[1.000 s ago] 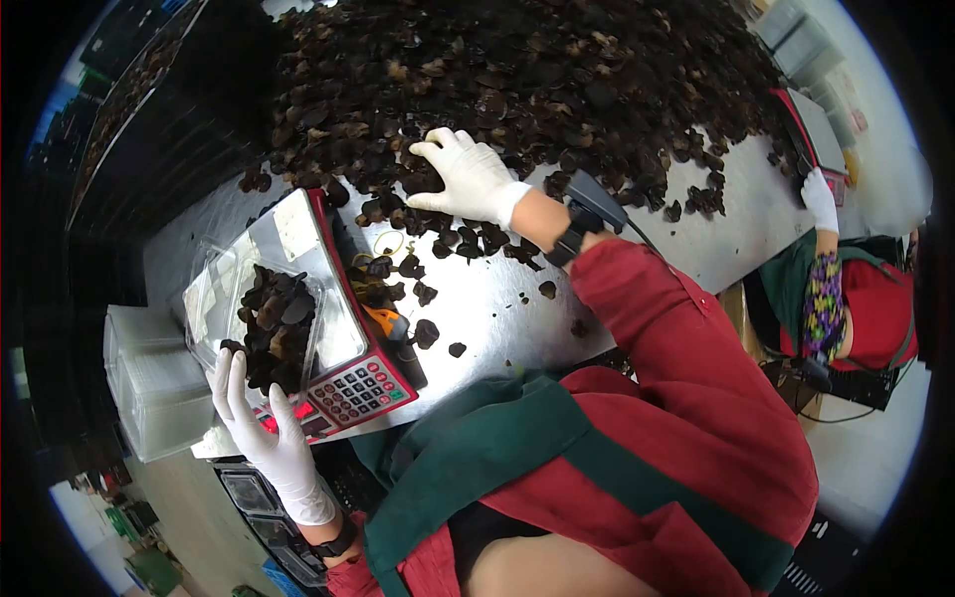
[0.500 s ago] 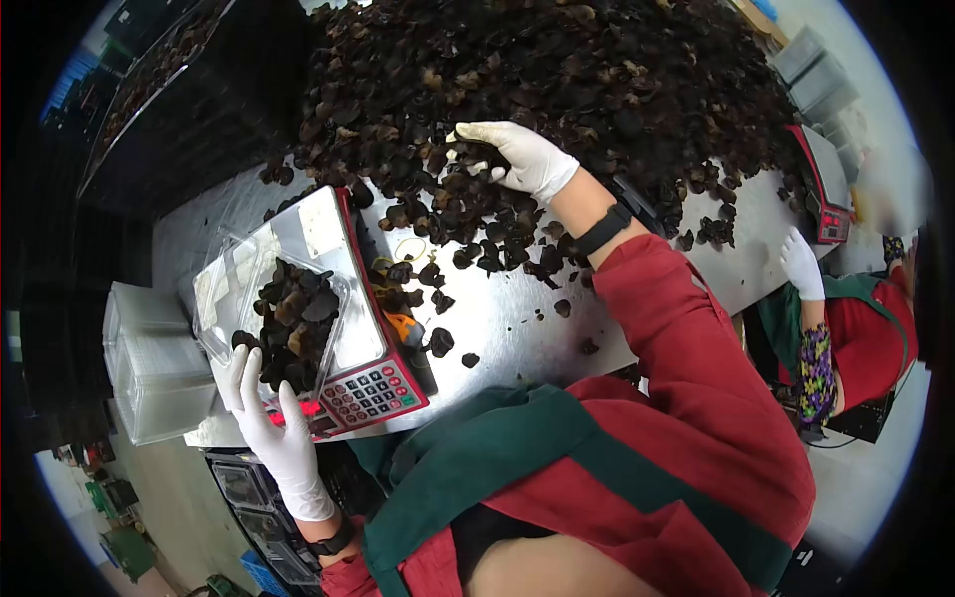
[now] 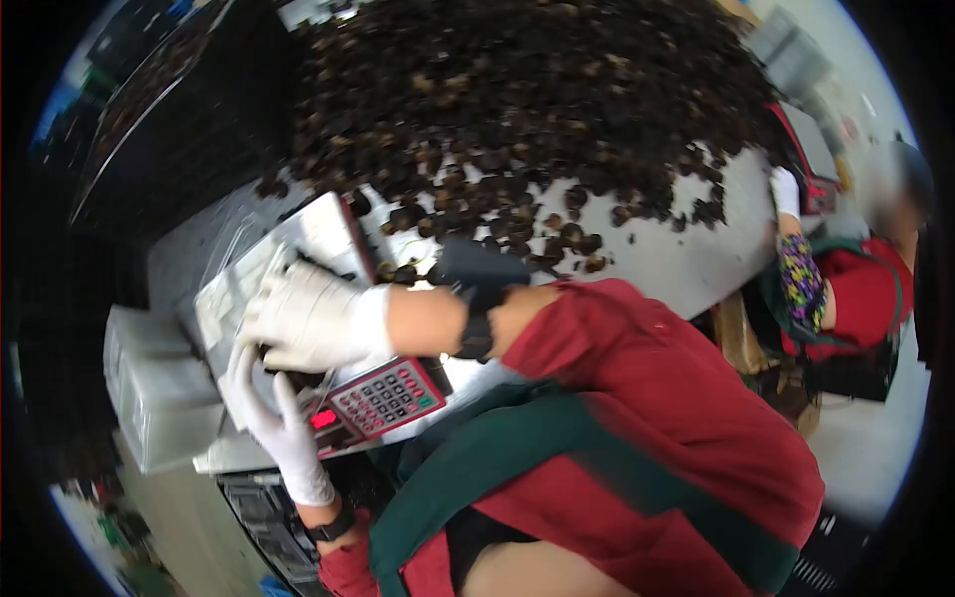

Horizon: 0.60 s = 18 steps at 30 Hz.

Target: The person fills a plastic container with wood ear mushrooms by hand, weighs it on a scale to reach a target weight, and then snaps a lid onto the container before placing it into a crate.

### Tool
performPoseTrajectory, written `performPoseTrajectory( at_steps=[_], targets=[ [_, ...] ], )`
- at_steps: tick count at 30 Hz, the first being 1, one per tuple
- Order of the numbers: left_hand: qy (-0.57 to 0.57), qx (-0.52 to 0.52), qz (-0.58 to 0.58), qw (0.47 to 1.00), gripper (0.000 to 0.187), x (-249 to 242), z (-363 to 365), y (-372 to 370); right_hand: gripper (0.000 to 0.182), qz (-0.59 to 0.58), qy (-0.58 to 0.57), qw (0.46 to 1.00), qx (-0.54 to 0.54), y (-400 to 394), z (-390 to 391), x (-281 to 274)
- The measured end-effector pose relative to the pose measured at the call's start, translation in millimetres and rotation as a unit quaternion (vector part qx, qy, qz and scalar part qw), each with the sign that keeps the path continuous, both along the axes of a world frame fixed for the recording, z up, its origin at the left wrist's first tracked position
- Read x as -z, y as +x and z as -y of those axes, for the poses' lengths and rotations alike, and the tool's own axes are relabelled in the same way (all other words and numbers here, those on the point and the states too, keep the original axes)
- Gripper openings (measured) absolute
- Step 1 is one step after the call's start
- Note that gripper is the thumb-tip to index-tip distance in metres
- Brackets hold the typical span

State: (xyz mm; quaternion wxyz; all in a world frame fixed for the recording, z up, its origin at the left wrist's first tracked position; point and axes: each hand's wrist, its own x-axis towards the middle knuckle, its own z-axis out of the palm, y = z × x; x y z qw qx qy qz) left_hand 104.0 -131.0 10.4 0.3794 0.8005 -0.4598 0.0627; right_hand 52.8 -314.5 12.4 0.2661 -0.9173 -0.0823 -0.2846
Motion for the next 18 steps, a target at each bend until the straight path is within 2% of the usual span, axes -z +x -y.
performPoseTrajectory(
  at_steps=[2, 4, 5, 6, 7, 8, 9, 10, 11, 12, 13, 15, 16, 17, 18],
  targets=[
    [0.002, 0.004, -0.005, 1.0, 0.04, 4.8, 6.3, 1.1, 0.036, -0.011, -0.021, 1.0, 0.021, -7.2, -4.3, 6.8],
    [-0.086, -0.01, -0.049, 0.995, 0.041, 5.8, 1.8, 1.9, 0.041, -0.001, -0.041, 0.998, 0.043, -10.7, -10.1, -0.6],
    [-0.077, -0.021, -0.05, 0.996, 0.042, 5.0, -4.0, 4.5, 0.041, 0.035, -0.013, 0.999, 0.035, -11.5, -5.9, -6.3],
    [-0.082, -0.023, -0.047, 0.995, 0.041, 3.0, -7.3, 6.9, 0.042, 0.011, 0.004, 1.0, 0.004, -13.5, 1.9, -11.5],
    [-0.089, -0.025, -0.045, 0.995, 0.041, 0.3, -8.4, 9.8, 0.04, 0.062, 0.01, 0.998, -0.005, -14.9, 10.7, -14.8],
    [-0.093, -0.033, -0.052, 0.994, 0.041, -3.5, -11.2, 12.1, 0.035, 0.044, 0.093, 0.994, -0.026, -22.3, 18.8, -27.3],
    [-0.096, -0.04, -0.062, 0.993, 0.04, -7.2, -13.1, 16.1, 0.031, 0.133, 0.067, 0.988, -0.051, -15.6, 35.0, -13.8],
    [-0.119, -0.052, -0.074, 0.989, 0.039, -7.8, -15.2, 21.8, 0.03, 0.083, 0.142, 0.985, 0.043, -37.9, 40.0, -35.6],
    [-0.12, -0.064, -0.063, 0.989, 0.039, -12.3, -19.2, 28.1, 0.029, 0.093, 0.179, 0.977, 0.068, -44.2, 49.0, -33.7],
    [-0.117, -0.075, -0.079, 0.987, 0.037, -19.0, -21.8, 34.9, 0.027, 0.009, 0.364, 0.93, 0.056, -59.2, 53.6, -38.8],
    [-0.115, -0.086, -0.096, 0.985, 0.036, -24.3, -24.1, 43.1, 0.025, 0.065, 0.311, 0.945, 0.074, -60.4, 69.5, -22.9],
    [-0.105, -0.057, -0.112, 0.986, 0.037, -23.5, -27.1, 79.2, 0.024, -0.032, 0.376, 0.917, 0.126, -83.5, 74.4, -22.5],
    [-0.078, -0.065, -0.134, 0.986, 0.037, -27.5, -26.2, 90.3, 0.023, -0.034, 0.351, 0.925, 0.142, -90.6, 74.0, -14.6],
    [-0.049, -0.07, -0.157, 0.984, 0.038, -31.8, -23.8, 103.7, 0.024, -0.052, 0.399, 0.904, 0.144, -97.2, 67.4, -11.4],
    [-0.033, -0.075, -0.157, 0.984, 0.042, -25.6, -20.6, 124.4, 0.025, -0.086, 0.393, 0.901, 0.16, -103.9, 63.7, -5.9]
  ],
)
